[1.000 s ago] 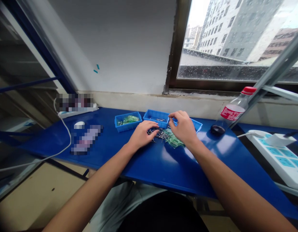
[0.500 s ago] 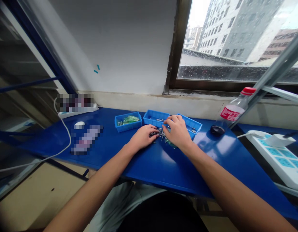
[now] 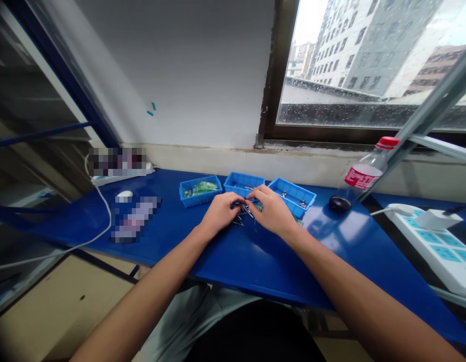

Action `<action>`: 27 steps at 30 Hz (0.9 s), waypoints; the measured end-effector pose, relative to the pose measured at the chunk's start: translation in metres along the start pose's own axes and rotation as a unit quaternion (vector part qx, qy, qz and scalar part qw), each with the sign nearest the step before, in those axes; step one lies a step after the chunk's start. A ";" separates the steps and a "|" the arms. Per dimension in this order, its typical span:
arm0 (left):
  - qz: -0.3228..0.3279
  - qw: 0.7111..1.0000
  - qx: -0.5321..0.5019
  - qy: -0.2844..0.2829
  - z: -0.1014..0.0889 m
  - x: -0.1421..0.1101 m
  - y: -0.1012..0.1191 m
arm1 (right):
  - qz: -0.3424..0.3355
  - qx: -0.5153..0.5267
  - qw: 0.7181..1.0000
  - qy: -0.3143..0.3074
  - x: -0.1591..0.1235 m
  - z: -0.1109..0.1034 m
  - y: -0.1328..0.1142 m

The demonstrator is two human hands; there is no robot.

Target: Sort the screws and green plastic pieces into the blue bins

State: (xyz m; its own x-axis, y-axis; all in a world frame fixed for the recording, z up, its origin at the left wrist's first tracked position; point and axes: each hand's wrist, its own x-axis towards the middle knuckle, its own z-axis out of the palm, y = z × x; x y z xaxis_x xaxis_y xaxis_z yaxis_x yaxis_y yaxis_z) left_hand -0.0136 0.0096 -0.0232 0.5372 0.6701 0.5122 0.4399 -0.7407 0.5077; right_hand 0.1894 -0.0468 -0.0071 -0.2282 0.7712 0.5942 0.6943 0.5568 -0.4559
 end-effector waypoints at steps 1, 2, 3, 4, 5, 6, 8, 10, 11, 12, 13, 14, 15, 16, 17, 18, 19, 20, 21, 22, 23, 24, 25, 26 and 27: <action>-0.002 1.000 -0.010 0.011 -0.001 0.000 0.001 | 0.006 0.005 1.000 0.001 0.000 0.000 0.001; -0.004 1.000 -0.019 0.023 -0.002 0.000 0.002 | 0.012 0.010 1.000 0.001 0.000 0.001 0.001; -0.005 0.999 -0.026 0.033 -0.002 0.000 0.003 | 0.018 0.013 1.000 0.002 0.000 0.001 0.002; -0.005 0.999 -0.031 0.042 -0.003 0.000 0.005 | 0.022 0.017 1.000 0.002 0.000 0.001 0.003; -0.005 0.998 -0.036 0.051 -0.004 0.000 0.006 | 0.025 0.019 1.000 0.002 0.000 0.001 0.003; -0.005 0.997 -0.040 0.061 -0.005 0.001 0.007 | 0.025 0.022 0.999 0.002 0.000 0.001 0.003; -0.009 0.995 -0.051 0.081 -0.007 0.001 0.009 | 0.022 0.027 0.999 0.005 0.000 0.001 0.002; -0.017 0.993 -0.066 0.098 -0.009 0.002 0.011 | 0.016 0.030 0.999 0.006 0.000 0.001 0.001; -0.020 0.991 -0.076 0.105 -0.010 0.002 0.013 | 0.012 0.032 0.999 0.007 0.000 0.002 0.002; -0.024 0.990 -0.089 0.111 -0.011 0.002 0.014 | 0.010 0.036 0.999 0.008 0.000 0.003 0.002; -0.028 0.987 -0.105 0.116 -0.012 0.003 0.016 | 0.011 0.042 0.999 0.010 0.000 0.004 0.003; -0.033 0.985 -0.124 0.119 -0.013 0.003 0.018 | 0.014 0.052 0.998 0.011 0.000 0.005 0.004; -0.038 0.981 -0.147 0.119 -0.013 0.003 0.019 | 0.021 0.064 0.998 0.013 0.000 0.007 0.004; -0.045 0.977 -0.172 0.118 -0.013 0.003 0.020 | 0.032 0.078 0.996 0.014 0.000 0.008 0.005; -0.051 0.972 -0.197 0.115 -0.013 0.003 0.021 | 0.045 0.092 0.995 0.014 0.000 0.009 0.006; -0.056 0.968 -0.219 0.111 -0.012 0.003 0.022 | 0.059 0.105 0.993 0.013 0.000 0.010 0.006; -0.061 0.964 -0.238 0.107 -0.012 0.003 0.022 | 0.072 0.118 0.990 0.012 0.000 0.011 0.006; -0.064 0.960 -0.251 0.102 -0.011 0.003 0.023 | 0.083 0.129 0.988 0.010 0.000 0.012 0.006; -0.067 0.959 -0.259 0.097 -0.011 0.003 0.023 | 0.091 0.138 0.986 0.009 0.000 0.012 0.005; -0.068 0.959 -0.260 0.095 -0.010 0.002 0.022 | 0.096 0.145 0.985 0.009 0.001 0.012 0.005; -0.068 0.960 -0.255 0.093 -0.010 0.002 0.022 | 0.098 0.150 0.984 0.010 0.001 0.012 0.004; -0.065 0.962 -0.247 0.095 -0.010 0.003 0.022 | 0.098 0.153 0.983 0.009 0.001 0.011 0.004; -0.061 0.964 -0.238 0.098 -0.010 0.003 0.022 | 0.099 0.152 0.983 0.009 0.001 0.011 0.004; -0.055 0.967 -0.226 0.102 -0.011 0.003 0.022 | 0.100 0.147 0.984 0.009 0.001 0.011 0.004; -0.049 0.971 -0.212 0.102 -0.011 0.003 0.022 | 0.101 0.138 0.985 0.009 0.001 0.011 0.004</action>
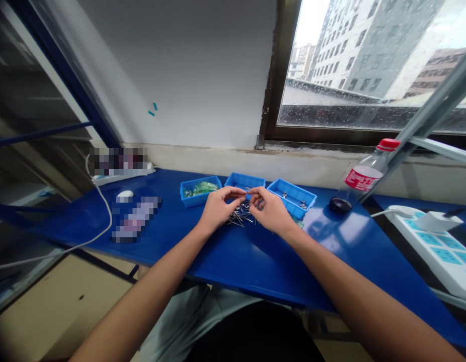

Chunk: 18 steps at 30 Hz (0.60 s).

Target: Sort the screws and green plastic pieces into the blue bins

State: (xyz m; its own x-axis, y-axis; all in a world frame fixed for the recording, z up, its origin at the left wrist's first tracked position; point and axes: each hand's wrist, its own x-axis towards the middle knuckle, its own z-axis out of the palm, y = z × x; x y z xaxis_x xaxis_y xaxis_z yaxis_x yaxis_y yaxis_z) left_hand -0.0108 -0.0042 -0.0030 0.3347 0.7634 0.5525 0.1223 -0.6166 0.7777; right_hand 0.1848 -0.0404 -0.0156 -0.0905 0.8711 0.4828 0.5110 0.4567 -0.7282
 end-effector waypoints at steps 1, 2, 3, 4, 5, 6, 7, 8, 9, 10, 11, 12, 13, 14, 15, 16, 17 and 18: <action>0.008 1.000 0.017 -0.003 0.000 0.000 0.000 | 0.002 -0.009 1.000 0.002 0.000 0.000 0.000; 0.015 0.999 0.036 -0.008 -0.001 0.000 0.001 | 0.006 -0.017 1.000 0.006 0.001 -0.001 0.001; 0.020 0.998 0.056 -0.014 -0.001 0.000 0.001 | 0.013 -0.020 1.000 0.010 0.001 -0.001 0.002; 0.023 0.997 0.072 -0.022 -0.001 0.000 0.002 | 0.022 -0.015 1.000 0.012 0.001 -0.002 0.003; 0.025 0.996 0.082 -0.031 0.000 -0.001 0.002 | 0.033 -0.003 0.999 0.014 0.002 -0.002 0.004; 0.025 0.995 0.086 -0.040 0.000 -0.001 0.002 | 0.046 0.015 0.999 0.015 0.002 -0.003 0.005; 0.024 0.995 0.086 -0.047 0.000 -0.001 0.002 | 0.060 0.038 0.997 0.013 0.002 -0.003 0.005; 0.021 0.995 0.086 -0.055 0.000 -0.002 0.003 | 0.073 0.062 0.995 0.009 0.003 -0.004 0.005; 0.019 0.994 0.088 -0.061 0.000 -0.002 0.003 | 0.083 0.082 0.993 0.006 0.003 -0.005 0.005; 0.017 0.993 0.092 -0.064 0.000 -0.002 0.003 | 0.089 0.097 0.991 0.003 0.003 -0.005 0.004; 0.017 0.993 0.098 -0.065 0.000 -0.002 0.004 | 0.093 0.103 0.990 0.001 0.003 -0.006 0.004; 0.017 0.993 0.101 -0.062 -0.001 -0.002 0.005 | 0.095 0.101 0.990 0.001 0.003 -0.007 0.003; 0.017 0.993 0.102 -0.055 -0.002 -0.001 0.005 | 0.094 0.094 0.991 0.002 0.003 -0.007 0.002; 0.017 0.994 0.101 -0.047 -0.003 -0.001 0.006 | 0.093 0.085 0.992 0.003 0.002 -0.007 0.001; 0.016 0.995 0.095 -0.036 -0.003 0.000 0.007 | 0.092 0.078 0.993 0.004 0.002 -0.007 0.001; 0.013 0.996 0.087 -0.026 -0.004 0.000 0.008 | 0.092 0.073 0.993 0.003 0.002 -0.006 0.001; 0.009 0.997 0.077 -0.019 -0.004 0.000 0.008 | 0.091 0.069 0.993 0.002 0.002 -0.006 0.001; 0.005 0.998 0.064 -0.013 -0.004 0.000 0.009 | 0.092 0.066 0.994 -0.001 0.002 -0.005 0.002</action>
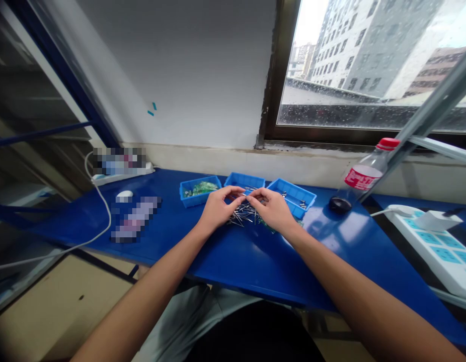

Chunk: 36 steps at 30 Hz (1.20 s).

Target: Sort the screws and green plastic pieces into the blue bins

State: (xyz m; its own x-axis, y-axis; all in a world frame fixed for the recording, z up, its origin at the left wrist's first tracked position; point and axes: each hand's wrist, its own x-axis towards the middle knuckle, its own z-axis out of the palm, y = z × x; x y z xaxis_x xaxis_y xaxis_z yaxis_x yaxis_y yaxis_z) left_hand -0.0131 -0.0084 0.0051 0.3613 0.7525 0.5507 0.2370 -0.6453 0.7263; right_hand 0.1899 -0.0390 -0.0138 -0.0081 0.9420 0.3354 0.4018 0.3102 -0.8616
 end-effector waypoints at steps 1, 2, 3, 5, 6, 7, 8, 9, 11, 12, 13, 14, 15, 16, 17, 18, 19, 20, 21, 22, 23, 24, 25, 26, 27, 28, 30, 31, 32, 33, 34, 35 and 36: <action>-0.004 1.000 -0.013 0.003 0.000 0.000 0.000 | 0.001 -0.002 1.000 -0.003 0.000 0.001 0.001; -0.009 1.000 -0.025 0.004 0.000 0.000 0.000 | 0.002 -0.004 1.000 -0.005 0.000 0.001 0.001; -0.014 0.999 -0.035 0.005 0.001 0.000 0.000 | 0.003 -0.004 1.000 -0.008 -0.001 0.002 0.001; -0.024 0.999 -0.047 0.005 0.001 0.000 0.000 | 0.010 0.002 1.000 -0.014 -0.002 0.003 0.000; -0.029 0.998 -0.051 0.004 0.001 -0.001 0.001 | 0.015 0.007 1.000 -0.016 -0.002 0.004 -0.002; -0.032 0.998 -0.053 0.003 0.001 -0.001 0.002 | 0.020 0.011 1.000 -0.018 -0.003 0.004 -0.004; -0.032 0.998 -0.054 0.003 0.001 -0.001 0.002 | 0.024 0.015 0.999 -0.019 -0.004 0.005 -0.006; -0.032 0.998 -0.056 0.004 0.001 -0.001 0.003 | 0.026 0.018 0.999 -0.020 -0.005 0.005 -0.008; -0.028 0.998 -0.061 0.010 0.000 -0.001 0.004 | 0.024 0.023 0.999 -0.022 -0.006 0.006 -0.011; -0.026 0.997 -0.068 0.013 0.000 -0.001 0.005 | 0.021 0.026 0.999 -0.026 -0.007 0.007 -0.012; -0.025 0.997 -0.077 0.014 0.000 -0.001 0.005 | 0.020 0.030 0.999 -0.031 -0.007 0.007 -0.013; -0.026 0.996 -0.087 0.015 0.000 0.000 0.004 | 0.019 0.034 0.999 -0.035 -0.007 0.007 -0.013; -0.028 0.995 -0.097 0.015 0.001 0.000 0.004 | 0.019 0.038 0.998 -0.039 -0.007 0.007 -0.013; -0.030 0.994 -0.103 0.014 0.001 0.000 0.003 | 0.021 0.040 0.998 -0.040 -0.007 0.007 -0.012; -0.032 0.994 -0.104 0.013 0.001 0.000 0.002 | 0.023 0.042 0.998 -0.040 -0.007 0.007 -0.012; -0.032 0.995 -0.098 0.009 0.001 0.000 0.001 | 0.027 0.043 0.998 -0.036 -0.006 0.007 -0.011; -0.031 0.996 -0.089 0.004 0.001 0.000 0.000 | 0.031 0.045 0.998 -0.032 -0.006 0.007 -0.010; -0.026 0.996 -0.080 -0.002 0.001 0.000 -0.001 | 0.034 0.047 0.998 -0.029 -0.006 0.007 -0.009; -0.020 0.997 -0.072 -0.009 0.001 0.000 -0.002 | 0.037 0.050 0.998 -0.027 -0.005 0.007 -0.008; -0.013 0.997 -0.068 -0.016 0.002 0.000 -0.003 | 0.038 0.054 0.997 -0.028 -0.005 0.006 -0.007; -0.006 0.997 -0.069 -0.020 0.002 0.000 -0.003 | 0.039 0.056 0.997 -0.030 -0.005 0.006 -0.007; 0.002 0.997 -0.074 -0.022 0.002 0.000 -0.003 | 0.037 0.057 0.997 -0.032 -0.005 0.006 -0.006; 0.009 0.997 -0.079 -0.020 0.001 0.000 -0.003 | 0.035 0.056 0.997 -0.034 -0.005 0.006 -0.006; 0.015 0.996 -0.084 -0.016 0.001 0.001 -0.002 | 0.032 0.053 0.997 -0.034 -0.005 0.007 -0.006; 0.019 0.996 -0.088 -0.007 0.001 0.001 -0.001 | 0.026 0.051 0.998 -0.034 -0.005 0.007 -0.006; 0.020 0.996 -0.091 0.002 0.000 0.001 -0.001 | 0.019 0.048 0.998 -0.034 -0.005 0.007 -0.006; 0.017 0.995 -0.094 0.020 -0.001 0.002 -0.001 | 0.007 0.042 0.999 -0.033 -0.005 0.007 -0.006; 0.011 0.995 -0.096 0.026 -0.002 0.003 -0.002 | 0.002 0.037 0.999 -0.033 -0.005 0.007 -0.006; 0.006 0.995 -0.099 0.031 -0.002 0.003 -0.003 | -0.001 0.031 0.999 -0.031 -0.005 0.007 -0.006; 0.001 0.994 -0.103 0.035 -0.002 0.003 -0.005 | -0.003 0.026 0.999 -0.030 -0.005 0.007 -0.006; -0.004 0.994 -0.106 0.037 -0.002 0.004 -0.007 | -0.003 0.022 0.999 -0.029 -0.005 0.007 -0.005; -0.007 0.993 -0.108 0.040 -0.002 0.004 -0.009 | -0.003 0.020 0.999 -0.028 -0.005 0.007 -0.005; -0.008 0.993 -0.108 0.040 -0.002 0.004 -0.010 | -0.003 0.019 0.999 -0.028 -0.005 0.007 -0.004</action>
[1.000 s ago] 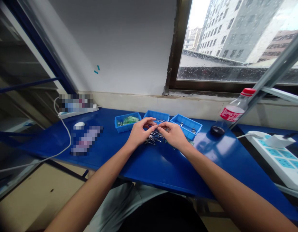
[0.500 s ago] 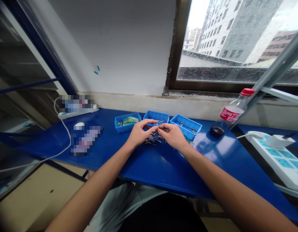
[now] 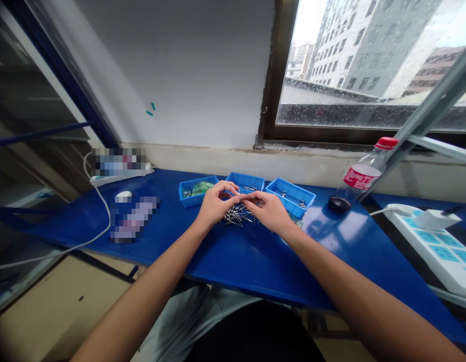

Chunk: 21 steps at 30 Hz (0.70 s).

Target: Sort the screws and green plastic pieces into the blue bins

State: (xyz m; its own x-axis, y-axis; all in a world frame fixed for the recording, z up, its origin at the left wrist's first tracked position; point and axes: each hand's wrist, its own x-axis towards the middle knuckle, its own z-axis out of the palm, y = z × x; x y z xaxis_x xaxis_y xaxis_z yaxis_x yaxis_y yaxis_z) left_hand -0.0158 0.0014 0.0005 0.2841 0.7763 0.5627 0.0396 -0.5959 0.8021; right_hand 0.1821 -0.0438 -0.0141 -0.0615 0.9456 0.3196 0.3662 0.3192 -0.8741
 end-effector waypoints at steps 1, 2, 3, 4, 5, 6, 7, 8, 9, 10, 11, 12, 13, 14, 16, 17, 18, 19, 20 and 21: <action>0.000 1.000 0.002 -0.001 0.000 0.000 -0.001 | 0.001 0.000 1.000 0.000 0.000 0.000 0.000; 0.000 1.000 0.004 -0.001 0.000 0.000 -0.002 | 0.003 0.003 1.000 -0.001 0.000 0.000 0.000; 0.000 1.000 0.006 -0.002 0.000 0.000 -0.003 | 0.005 0.009 1.000 -0.003 0.000 0.000 0.000; 0.000 1.000 0.005 -0.004 0.000 0.001 -0.003 | 0.007 0.018 1.000 -0.007 0.000 0.000 0.000; 0.000 1.000 0.000 -0.008 0.000 0.001 -0.004 | 0.007 0.028 1.000 -0.011 0.000 0.000 -0.001; -0.002 1.000 -0.006 -0.013 0.000 0.001 -0.004 | 0.006 0.038 0.999 -0.015 0.000 0.000 -0.002; -0.006 1.000 -0.015 -0.019 0.000 0.001 -0.004 | 0.004 0.047 0.999 -0.019 0.000 0.000 -0.003; -0.010 0.999 -0.023 -0.027 0.000 0.001 -0.004 | 0.001 0.052 0.998 -0.022 0.000 0.000 -0.004; -0.015 0.999 -0.030 -0.034 0.000 0.001 -0.004 | -0.001 0.055 0.998 -0.025 0.000 0.000 -0.004; -0.019 0.998 -0.035 -0.040 0.000 0.001 -0.004 | -0.003 0.056 0.998 -0.026 0.000 0.000 -0.005; -0.022 0.998 -0.038 -0.044 0.000 0.001 -0.004 | -0.003 0.057 0.998 -0.025 0.000 0.000 -0.006; -0.023 0.998 -0.040 -0.047 0.000 0.001 -0.004 | -0.001 0.059 0.998 -0.024 0.000 0.000 -0.006; -0.024 0.998 -0.041 -0.050 0.000 0.001 -0.004 | 0.002 0.061 0.998 -0.021 0.000 0.001 -0.006; -0.024 0.997 -0.041 -0.053 0.001 0.000 -0.004 | 0.006 0.065 0.998 -0.017 0.000 0.001 -0.006; -0.024 0.997 -0.039 -0.058 0.001 0.000 -0.004 | 0.011 0.076 0.997 -0.012 0.000 0.001 -0.007; -0.025 0.997 -0.037 -0.059 0.001 0.000 -0.004 | 0.012 0.083 0.996 -0.010 0.000 0.001 -0.007; -0.026 0.997 -0.034 -0.058 0.002 0.000 -0.003 | 0.014 0.089 0.996 -0.007 0.000 0.001 -0.007; -0.026 0.998 -0.031 -0.056 0.002 0.000 -0.003 | 0.016 0.094 0.995 -0.003 0.000 0.001 -0.007; -0.025 0.998 -0.029 -0.054 0.003 -0.001 -0.001 | 0.019 0.096 0.995 0.002 0.000 0.001 -0.006; -0.024 0.998 -0.029 -0.056 0.003 -0.001 0.000 | 0.022 0.096 0.995 0.008 0.000 0.001 -0.005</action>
State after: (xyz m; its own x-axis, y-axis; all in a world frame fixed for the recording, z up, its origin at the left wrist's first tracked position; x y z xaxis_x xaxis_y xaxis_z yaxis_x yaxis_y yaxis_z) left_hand -0.0132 0.0005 -0.0006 0.3884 0.7744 0.4995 0.0007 -0.5423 0.8402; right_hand 0.1789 -0.0450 -0.0100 -0.0336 0.9585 0.2830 0.1839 0.2842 -0.9409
